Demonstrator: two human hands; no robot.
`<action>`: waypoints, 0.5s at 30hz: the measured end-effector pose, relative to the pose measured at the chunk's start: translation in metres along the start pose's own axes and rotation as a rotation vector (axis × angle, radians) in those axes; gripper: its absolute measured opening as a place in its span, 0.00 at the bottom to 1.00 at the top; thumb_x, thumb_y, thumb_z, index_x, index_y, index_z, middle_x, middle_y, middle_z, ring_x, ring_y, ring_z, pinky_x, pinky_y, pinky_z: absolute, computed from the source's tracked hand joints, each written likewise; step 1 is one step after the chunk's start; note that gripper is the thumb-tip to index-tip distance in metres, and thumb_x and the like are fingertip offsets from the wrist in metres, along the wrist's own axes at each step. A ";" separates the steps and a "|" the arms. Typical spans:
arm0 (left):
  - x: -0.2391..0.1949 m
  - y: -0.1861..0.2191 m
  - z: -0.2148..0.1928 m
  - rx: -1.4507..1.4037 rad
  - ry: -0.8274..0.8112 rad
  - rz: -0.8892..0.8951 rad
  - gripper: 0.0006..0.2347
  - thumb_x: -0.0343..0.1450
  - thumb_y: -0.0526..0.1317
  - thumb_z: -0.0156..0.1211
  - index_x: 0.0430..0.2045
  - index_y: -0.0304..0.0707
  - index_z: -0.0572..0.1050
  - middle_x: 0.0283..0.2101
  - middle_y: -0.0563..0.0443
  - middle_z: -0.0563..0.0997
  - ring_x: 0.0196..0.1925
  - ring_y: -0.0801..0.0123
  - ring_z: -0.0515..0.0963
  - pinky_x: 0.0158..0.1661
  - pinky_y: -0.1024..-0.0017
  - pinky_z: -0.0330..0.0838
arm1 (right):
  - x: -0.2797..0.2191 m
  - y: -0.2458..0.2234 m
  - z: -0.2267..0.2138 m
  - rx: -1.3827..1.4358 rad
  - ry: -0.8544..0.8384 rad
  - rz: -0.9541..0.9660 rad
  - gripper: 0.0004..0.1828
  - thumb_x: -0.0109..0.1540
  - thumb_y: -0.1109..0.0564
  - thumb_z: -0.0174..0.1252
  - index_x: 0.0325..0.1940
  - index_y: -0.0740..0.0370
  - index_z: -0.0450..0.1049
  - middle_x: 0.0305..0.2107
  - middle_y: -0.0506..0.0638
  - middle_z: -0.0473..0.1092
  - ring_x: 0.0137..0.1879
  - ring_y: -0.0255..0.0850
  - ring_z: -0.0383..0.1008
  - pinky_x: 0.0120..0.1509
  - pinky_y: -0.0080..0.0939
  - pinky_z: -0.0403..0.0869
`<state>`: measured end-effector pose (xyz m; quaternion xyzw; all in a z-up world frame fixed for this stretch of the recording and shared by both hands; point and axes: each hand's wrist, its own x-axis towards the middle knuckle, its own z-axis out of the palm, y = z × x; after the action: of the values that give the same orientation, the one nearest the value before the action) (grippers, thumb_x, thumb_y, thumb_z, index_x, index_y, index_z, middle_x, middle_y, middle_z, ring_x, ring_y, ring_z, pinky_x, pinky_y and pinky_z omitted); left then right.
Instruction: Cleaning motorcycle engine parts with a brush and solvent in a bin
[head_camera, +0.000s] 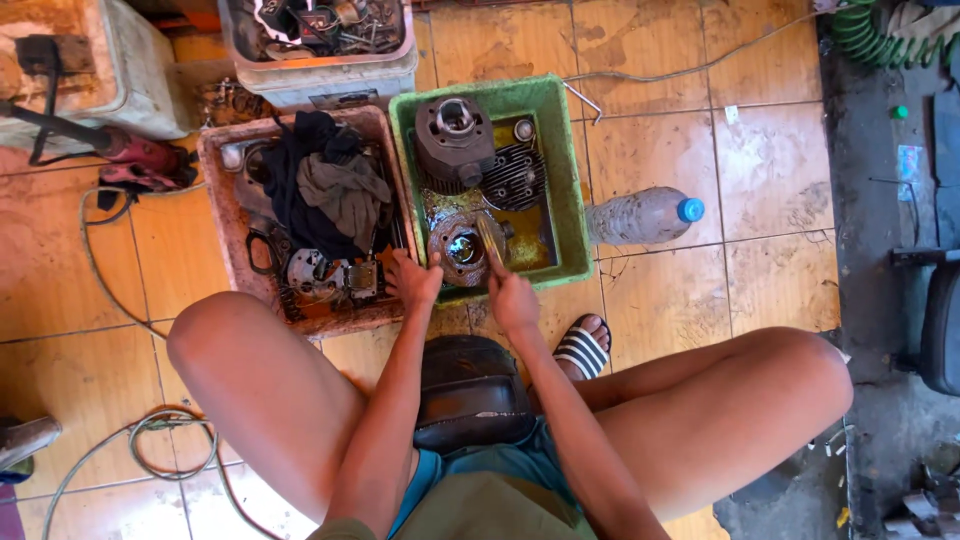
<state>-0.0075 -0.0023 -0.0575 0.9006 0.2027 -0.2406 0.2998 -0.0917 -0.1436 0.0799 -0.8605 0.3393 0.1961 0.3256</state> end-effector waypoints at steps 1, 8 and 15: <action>0.001 0.001 -0.002 -0.001 0.002 -0.003 0.27 0.67 0.58 0.64 0.53 0.44 0.63 0.59 0.36 0.71 0.64 0.37 0.64 0.62 0.42 0.54 | 0.014 -0.004 0.005 -0.001 -0.003 -0.003 0.23 0.68 0.45 0.50 0.67 0.30 0.71 0.38 0.72 0.77 0.52 0.69 0.77 0.60 0.67 0.77; 0.017 -0.015 0.011 -0.021 -0.041 0.002 0.31 0.65 0.60 0.66 0.56 0.46 0.63 0.60 0.34 0.72 0.66 0.35 0.64 0.63 0.41 0.53 | 0.035 -0.015 0.035 -0.282 -0.099 -0.112 0.24 0.66 0.40 0.51 0.47 0.60 0.83 0.39 0.66 0.79 0.49 0.61 0.81 0.55 0.61 0.79; 0.010 -0.012 0.002 -0.053 -0.062 -0.010 0.29 0.68 0.60 0.64 0.57 0.47 0.64 0.60 0.32 0.72 0.67 0.35 0.63 0.64 0.40 0.50 | 0.050 -0.007 0.049 -0.300 -0.034 -0.079 0.25 0.65 0.39 0.52 0.38 0.61 0.84 0.32 0.62 0.79 0.43 0.60 0.83 0.46 0.60 0.81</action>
<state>-0.0066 0.0075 -0.0699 0.8835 0.2040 -0.2647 0.3284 -0.0580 -0.1281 0.0201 -0.9087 0.2664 0.2462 0.2065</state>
